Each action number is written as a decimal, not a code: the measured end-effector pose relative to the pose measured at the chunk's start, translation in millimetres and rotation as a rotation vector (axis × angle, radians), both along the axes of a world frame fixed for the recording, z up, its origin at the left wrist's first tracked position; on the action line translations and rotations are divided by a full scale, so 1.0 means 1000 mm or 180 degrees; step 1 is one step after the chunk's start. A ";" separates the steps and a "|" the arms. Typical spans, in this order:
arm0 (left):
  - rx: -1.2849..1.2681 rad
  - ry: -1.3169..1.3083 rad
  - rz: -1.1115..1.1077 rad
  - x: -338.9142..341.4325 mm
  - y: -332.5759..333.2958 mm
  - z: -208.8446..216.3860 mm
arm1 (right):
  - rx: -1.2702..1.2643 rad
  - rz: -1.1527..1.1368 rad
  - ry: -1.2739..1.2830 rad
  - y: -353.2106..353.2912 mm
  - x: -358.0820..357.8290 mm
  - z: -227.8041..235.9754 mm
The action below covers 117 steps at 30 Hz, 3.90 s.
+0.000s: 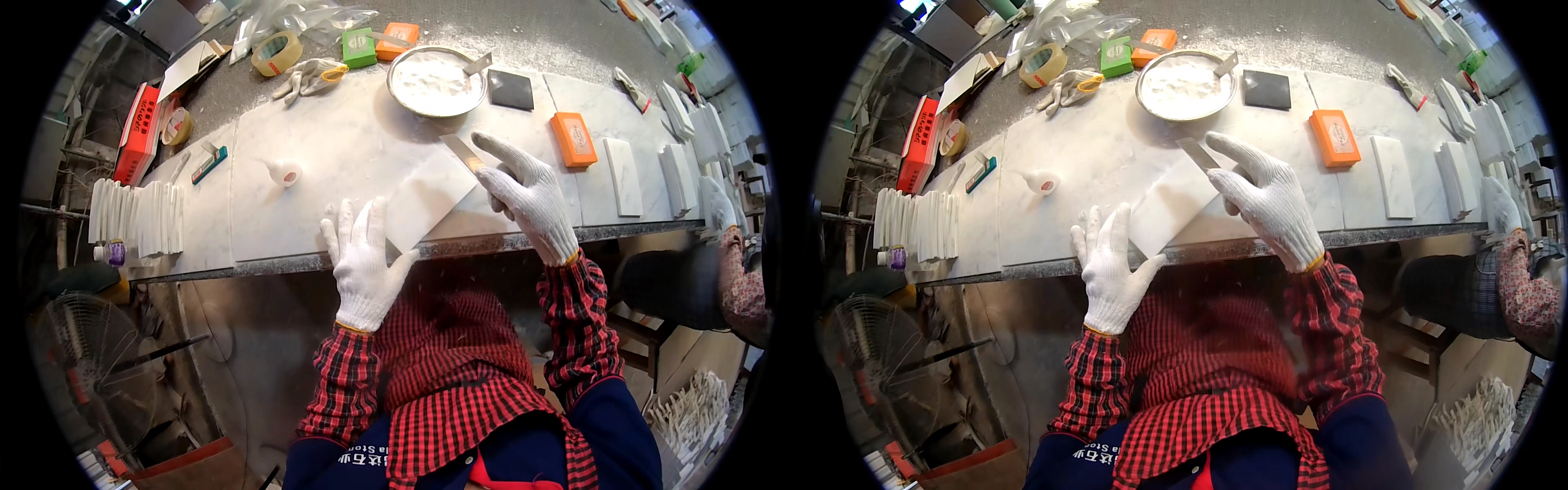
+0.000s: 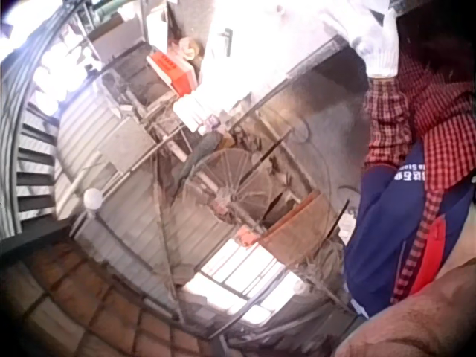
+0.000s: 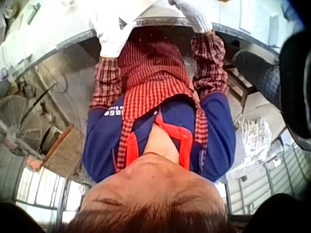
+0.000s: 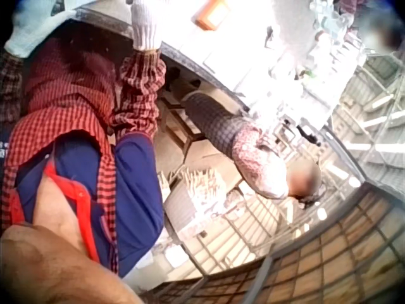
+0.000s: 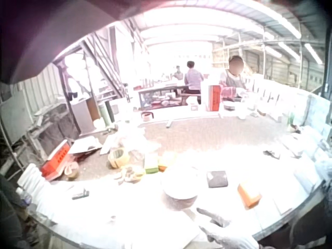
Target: The person scrapes a white rectangular block with a metal scraper, repeatedly removing thin layers of material. They occasionally apply a white powder from a bowl onto the block and continue scraping. The person handles the block and scraper with gloved hands throughout the process.
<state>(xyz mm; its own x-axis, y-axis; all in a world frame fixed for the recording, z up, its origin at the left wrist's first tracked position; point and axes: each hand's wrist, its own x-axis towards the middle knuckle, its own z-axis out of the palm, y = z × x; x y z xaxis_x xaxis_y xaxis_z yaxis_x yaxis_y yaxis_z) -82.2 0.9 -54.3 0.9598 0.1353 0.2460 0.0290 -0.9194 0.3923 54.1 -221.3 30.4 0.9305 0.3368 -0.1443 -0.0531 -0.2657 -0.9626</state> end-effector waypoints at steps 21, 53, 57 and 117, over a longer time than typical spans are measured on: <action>-0.1950 -0.0755 0.0445 -0.028 -0.083 -0.013 | 0.0520 -0.0832 0.1003 -0.029 -0.075 -0.059; -0.7210 0.0279 -0.0012 -0.088 -0.119 -0.004 | 0.1518 -0.0139 0.2002 -0.062 -0.209 -0.091; -0.7237 0.0315 0.0036 -0.097 -0.126 -0.015 | 0.1377 -0.0226 0.1950 -0.063 -0.203 -0.116; -0.7420 0.0519 0.0200 -0.108 -0.087 -0.037 | 0.4714 0.0897 0.3785 -0.078 -0.209 -0.171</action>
